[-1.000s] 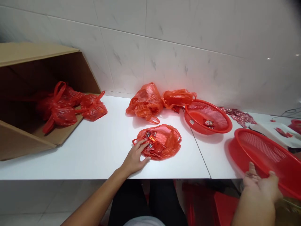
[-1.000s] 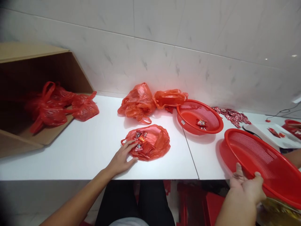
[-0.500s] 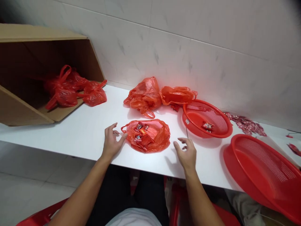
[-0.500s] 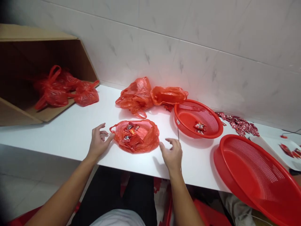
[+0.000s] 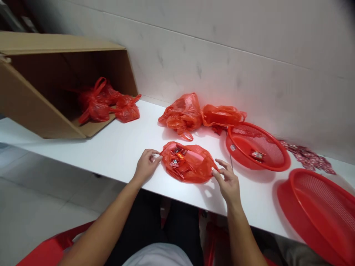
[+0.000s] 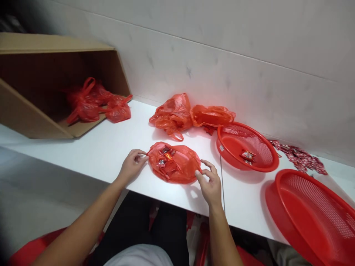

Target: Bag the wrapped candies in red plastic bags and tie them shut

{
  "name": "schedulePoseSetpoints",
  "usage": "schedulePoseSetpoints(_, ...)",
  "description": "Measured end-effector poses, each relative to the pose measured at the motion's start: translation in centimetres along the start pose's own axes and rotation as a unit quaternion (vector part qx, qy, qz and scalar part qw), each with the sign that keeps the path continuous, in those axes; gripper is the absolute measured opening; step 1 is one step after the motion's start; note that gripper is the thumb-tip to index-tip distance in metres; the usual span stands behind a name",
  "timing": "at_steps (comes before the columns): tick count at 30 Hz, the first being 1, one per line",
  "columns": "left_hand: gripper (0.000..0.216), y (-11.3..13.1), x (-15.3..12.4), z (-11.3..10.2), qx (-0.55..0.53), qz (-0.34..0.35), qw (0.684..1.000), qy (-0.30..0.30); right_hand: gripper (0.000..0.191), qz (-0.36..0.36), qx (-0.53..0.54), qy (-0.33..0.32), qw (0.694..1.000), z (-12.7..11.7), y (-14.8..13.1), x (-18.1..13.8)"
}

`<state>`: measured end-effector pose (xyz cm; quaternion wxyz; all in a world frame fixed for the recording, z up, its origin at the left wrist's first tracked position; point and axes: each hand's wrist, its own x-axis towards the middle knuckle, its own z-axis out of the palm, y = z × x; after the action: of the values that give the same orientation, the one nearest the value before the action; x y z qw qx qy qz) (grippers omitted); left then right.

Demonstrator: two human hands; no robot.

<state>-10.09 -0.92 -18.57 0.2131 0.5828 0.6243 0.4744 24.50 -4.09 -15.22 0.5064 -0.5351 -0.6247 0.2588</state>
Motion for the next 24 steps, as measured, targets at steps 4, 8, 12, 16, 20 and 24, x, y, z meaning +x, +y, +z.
schedulePoseSetpoints(4, 0.023, 0.7, 0.1, -1.4, -0.102, -0.022, 0.992, -0.069, 0.029, -0.024, 0.051, -0.015, 0.998, 0.5, -0.9, -2.5)
schedulePoseSetpoints(8, 0.030, 2.8, 1.7, -3.6, -0.199, -0.028, 0.970, -0.140, 0.027, -0.053, 0.151, 0.023, 0.987, 1.0, -2.6, -0.8)
schedulePoseSetpoints(12, 0.029, 7.3, 4.7, -4.9, -0.340, 0.025, 0.929, -0.144, 0.022, -0.078, 0.244, 0.011, 0.967, 0.2, -6.7, 4.1)
schedulePoseSetpoints(16, 0.026, 13.3, 6.2, -6.4, -0.403, 0.147, 0.897, -0.109, 0.012, -0.110, 0.304, 0.049, 0.945, -1.5, -13.2, 6.7)
schedulePoseSetpoints(20, 0.023, 18.3, 4.9, -7.7, -0.375, 0.238, 0.894, -0.057, 0.015, -0.167, 0.275, 0.083, 0.943, -2.2, -17.2, 5.8)
schedulePoseSetpoints(24, 0.025, 20.7, 2.9, -6.8, -0.251, 0.245, 0.929, -0.120, 0.057, -0.099, 0.158, -0.127, 0.974, 1.0, -16.8, 4.3)
